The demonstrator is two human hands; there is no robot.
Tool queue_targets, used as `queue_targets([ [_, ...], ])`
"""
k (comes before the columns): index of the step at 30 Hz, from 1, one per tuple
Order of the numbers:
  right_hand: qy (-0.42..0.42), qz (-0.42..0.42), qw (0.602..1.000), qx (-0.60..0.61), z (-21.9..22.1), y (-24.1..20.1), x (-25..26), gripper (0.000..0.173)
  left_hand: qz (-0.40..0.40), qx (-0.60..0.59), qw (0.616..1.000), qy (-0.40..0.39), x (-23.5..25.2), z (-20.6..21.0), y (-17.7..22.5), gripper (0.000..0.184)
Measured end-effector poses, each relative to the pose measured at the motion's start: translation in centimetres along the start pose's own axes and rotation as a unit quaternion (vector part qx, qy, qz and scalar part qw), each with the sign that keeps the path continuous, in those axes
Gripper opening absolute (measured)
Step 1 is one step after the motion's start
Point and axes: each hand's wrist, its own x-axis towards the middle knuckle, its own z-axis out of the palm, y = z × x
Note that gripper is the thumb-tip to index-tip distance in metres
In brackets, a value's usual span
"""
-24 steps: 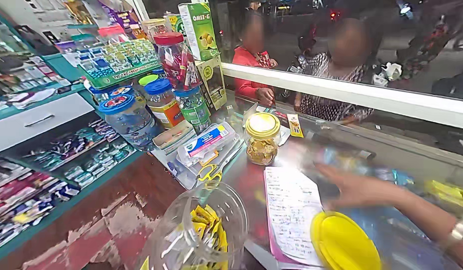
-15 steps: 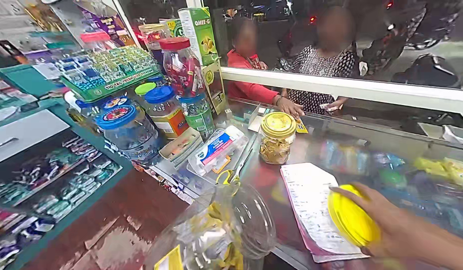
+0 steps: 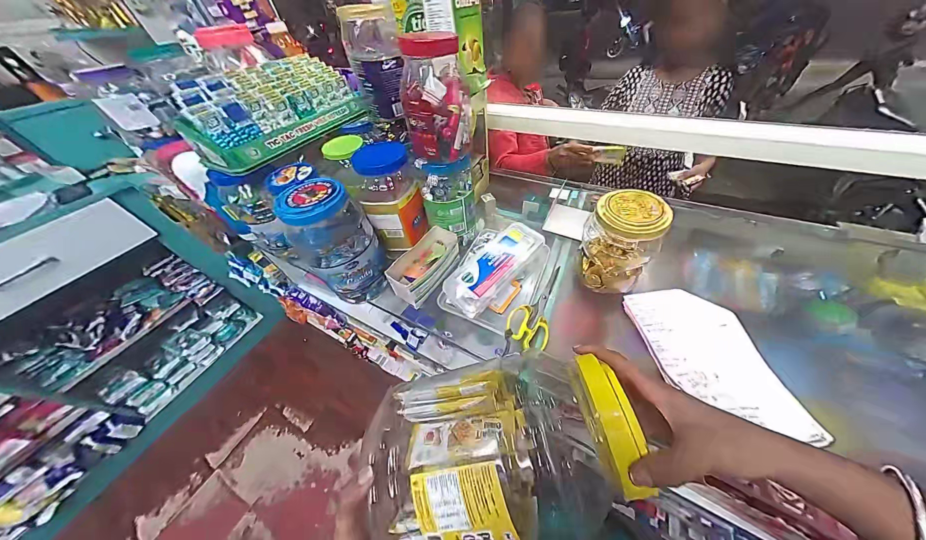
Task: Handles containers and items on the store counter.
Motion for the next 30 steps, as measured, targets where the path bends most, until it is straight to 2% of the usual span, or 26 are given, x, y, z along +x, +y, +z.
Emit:
queue_targets([
  [2,-0.007,-0.130,0.981,-0.145,0.7,-0.2,0.2,0.110,-0.031,-0.037,0.997,-0.053,0.7,-2.0,0.0,0.027],
  [3,-0.017,-0.203,0.947,-0.249,0.8,-0.4,0.4,0.102,-0.057,-0.051,0.996,-0.050,1.2,-2.5,0.2,0.029],
  [6,-0.061,-0.396,0.764,-0.506,1.0,-1.8,1.3,0.047,-0.166,-0.071,0.984,-0.009,2.2,-2.9,0.9,0.035],
  [7,-0.083,-0.439,0.695,-0.563,1.1,-2.7,1.6,0.036,-0.210,-0.091,0.973,-0.022,2.7,-3.2,0.9,0.038],
  [8,-0.110,-0.464,0.646,-0.596,1.4,-3.6,1.9,0.034,-0.254,-0.121,0.958,-0.053,3.1,-3.5,0.8,0.043],
  [10,-0.171,-0.470,0.612,-0.613,1.8,-5.1,2.3,0.044,-0.327,-0.162,0.926,-0.099,3.6,-4.1,0.5,0.051],
  [11,-0.194,-0.465,0.617,-0.605,1.8,-5.4,2.6,0.042,-0.344,-0.171,0.918,-0.097,3.6,-4.3,0.4,0.051],
  [12,-0.204,-0.446,0.647,-0.583,1.6,-5.5,2.8,0.038,-0.341,-0.169,0.921,-0.086,3.5,-4.3,0.5,0.050],
  [13,-0.194,-0.403,0.718,-0.533,1.3,-5.3,2.9,0.042,-0.316,-0.165,0.931,-0.076,3.3,-4.1,0.7,0.047],
  [14,-0.161,-0.334,0.809,-0.455,0.8,-5.0,3.0,0.059,-0.267,-0.169,0.945,-0.078,2.9,-3.9,1.0,0.043],
  [15,-0.124,-0.231,0.900,-0.349,0.5,-4.8,3.1,0.075,-0.184,-0.147,0.969,-0.077,2.5,-3.4,1.3,0.037],
  [16,-0.079,-0.101,0.970,-0.207,0.2,-4.9,3.3,0.074,-0.072,-0.093,0.990,-0.076,2.1,-2.8,1.5,0.031],
  [17,-0.032,0.049,0.997,-0.057,0.1,-5.2,3.6,0.055,0.050,-0.033,0.994,-0.090,2.0,-2.6,1.1,0.032],
  [18,0.003,0.168,0.985,0.046,0.1,-5.1,4.1,0.050,0.155,0.032,0.979,-0.129,2.6,-3.3,0.6,0.048],
  [19,0.012,0.238,0.965,0.108,-0.2,-4.9,4.7,0.072,0.209,0.105,0.956,-0.178,3.8,-3.9,0.8,0.077],
  [20,-0.001,0.264,0.956,0.130,-0.8,-5.0,5.1,0.092,0.225,0.143,0.944,-0.195,4.8,-4.1,1.3,0.093],
  [21,-0.021,0.253,0.962,0.104,-1.7,-5.5,5.1,0.106,0.225,0.130,0.945,-0.197,5.2,-3.8,1.7,0.094],
  [22,-0.051,0.216,0.974,0.048,-2.6,-6.8,4.6,0.109,0.202,0.063,0.964,-0.160,4.9,-3.0,1.9,0.079],
  [23,-0.060,0.152,0.986,-0.042,-3.2,-8.5,4.0,0.098,0.172,-0.015,0.980,-0.101,4.3,-1.6,1.8,0.056],
  [24,-0.057,0.059,0.982,-0.172,-3.6,-10.0,3.4,0.077,0.138,-0.072,0.986,-0.052,4.1,-0.7,1.8,0.040],
  [25,-0.049,-0.051,0.952,-0.298,-4.0,-10.8,3.1,0.082,0.105,-0.106,0.989,-0.014,4.1,-0.1,1.6,0.034],
  [26,-0.050,-0.169,0.888,-0.426,-4.2,-11.2,3.0,0.102,0.076,-0.124,0.989,-0.005,4.3,0.2,1.4,0.035],
  [27,-0.047,-0.284,0.798,-0.529,-4.3,-11.0,3.2,0.099,0.050,-0.140,0.989,-0.016,4.5,0.3,1.2,0.036],
  [28,-0.057,-0.369,0.730,-0.572,-4.2,-10.7,3.6,0.081,0.032,-0.145,0.988,-0.028,4.7,0.6,1.0,0.036],
  [29,-0.076,-0.416,0.695,-0.581,-4.2,-10.4,4.0,0.068,0.015,-0.151,0.988,-0.032,4.8,1.1,0.9,0.034],
  [30,-0.081,-0.438,0.696,-0.562,-4.3,-10.0,4.3,0.062,-0.002,-0.161,0.987,-0.032,4.8,1.7,1.0,0.032],
])
